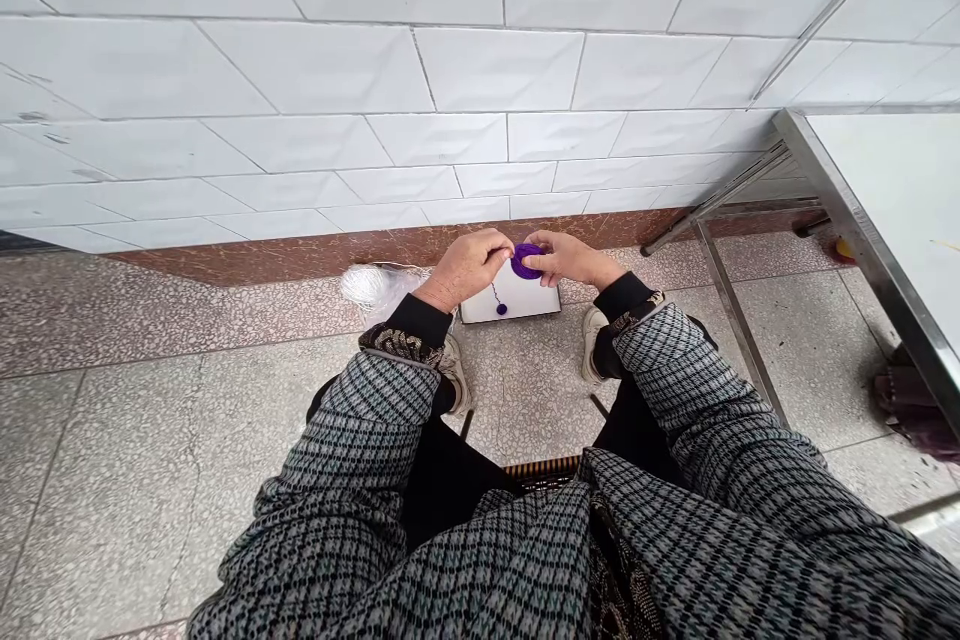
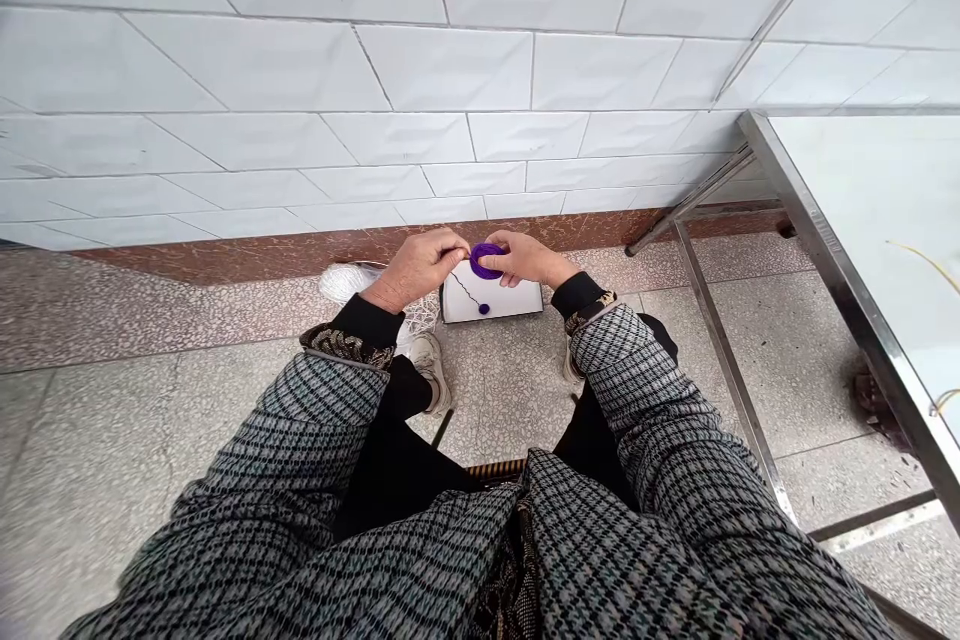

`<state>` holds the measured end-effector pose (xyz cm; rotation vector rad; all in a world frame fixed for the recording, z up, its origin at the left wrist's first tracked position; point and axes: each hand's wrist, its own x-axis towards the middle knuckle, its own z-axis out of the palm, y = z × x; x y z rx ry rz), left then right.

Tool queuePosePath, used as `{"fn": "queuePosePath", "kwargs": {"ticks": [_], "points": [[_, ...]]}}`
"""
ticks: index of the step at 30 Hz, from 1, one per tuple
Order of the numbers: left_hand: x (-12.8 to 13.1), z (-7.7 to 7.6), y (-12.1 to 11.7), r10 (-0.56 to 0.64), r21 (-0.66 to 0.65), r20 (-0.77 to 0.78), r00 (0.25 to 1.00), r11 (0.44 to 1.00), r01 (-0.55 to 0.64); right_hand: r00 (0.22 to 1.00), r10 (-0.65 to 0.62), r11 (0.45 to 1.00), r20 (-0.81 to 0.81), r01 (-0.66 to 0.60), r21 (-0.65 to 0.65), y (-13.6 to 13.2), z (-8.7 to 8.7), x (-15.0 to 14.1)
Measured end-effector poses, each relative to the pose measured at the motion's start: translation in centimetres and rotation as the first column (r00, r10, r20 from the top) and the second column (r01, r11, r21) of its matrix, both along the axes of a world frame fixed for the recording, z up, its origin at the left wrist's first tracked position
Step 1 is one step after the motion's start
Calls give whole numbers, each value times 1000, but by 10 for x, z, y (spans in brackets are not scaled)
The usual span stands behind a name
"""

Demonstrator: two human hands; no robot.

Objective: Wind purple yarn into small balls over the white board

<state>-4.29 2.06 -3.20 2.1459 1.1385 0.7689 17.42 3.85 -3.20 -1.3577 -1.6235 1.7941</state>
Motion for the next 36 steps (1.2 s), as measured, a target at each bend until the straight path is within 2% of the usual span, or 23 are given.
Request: {"fn": "queuePosePath", "kwargs": {"ticks": [3,5,9,13,15,18,20,22,25,27,29,31,33,36], "points": [[-4,1,4,53,-17,23,998,998,-53,995,75,993,-67,-80,-84,-4,7,-2],[-4,-2,7,95,-44,40,995,995,-93,991,75,990,-110,-87,-113,-6,12,-3],[0,-14,12,160,-141,46,986,978,-152,953,-9,987,-302,-41,-158,-8,19,-2],[7,-22,11,120,-192,11,993,975,-116,898,-80,987,-432,10,-161,-5,20,-1],[10,-24,8,77,-190,-1,997,979,-76,888,-116,989,-446,64,-130,-2,17,-2],[11,-24,4,-5,-177,-34,999,984,-1,893,-205,976,-401,215,-20,3,8,-5],[12,-23,3,-83,-166,-42,996,983,75,912,-268,946,-311,311,95,6,0,-7],[12,-22,2,-158,-155,-31,987,976,151,939,-296,924,-175,328,199,7,-7,-9],[10,-18,2,-152,-126,-24,988,981,147,972,-231,942,36,215,257,6,-11,-8],[6,-14,4,-72,-99,-26,997,993,69,984,-120,971,128,89,222,3,-8,-6],[2,-11,7,6,-87,-23,1000,996,-8,988,32,988,154,-55,144,1,-2,-4],[-3,-9,10,50,-99,-20,999,994,-52,981,175,982,83,-180,60,-1,5,-1],[-5,-10,13,86,-130,-13,996,988,-87,968,234,972,-88,-234,3,-2,11,2],[-4,-13,14,145,-184,-6,989,972,-144,923,119,991,-366,-133,-12,-1,12,3]]}}
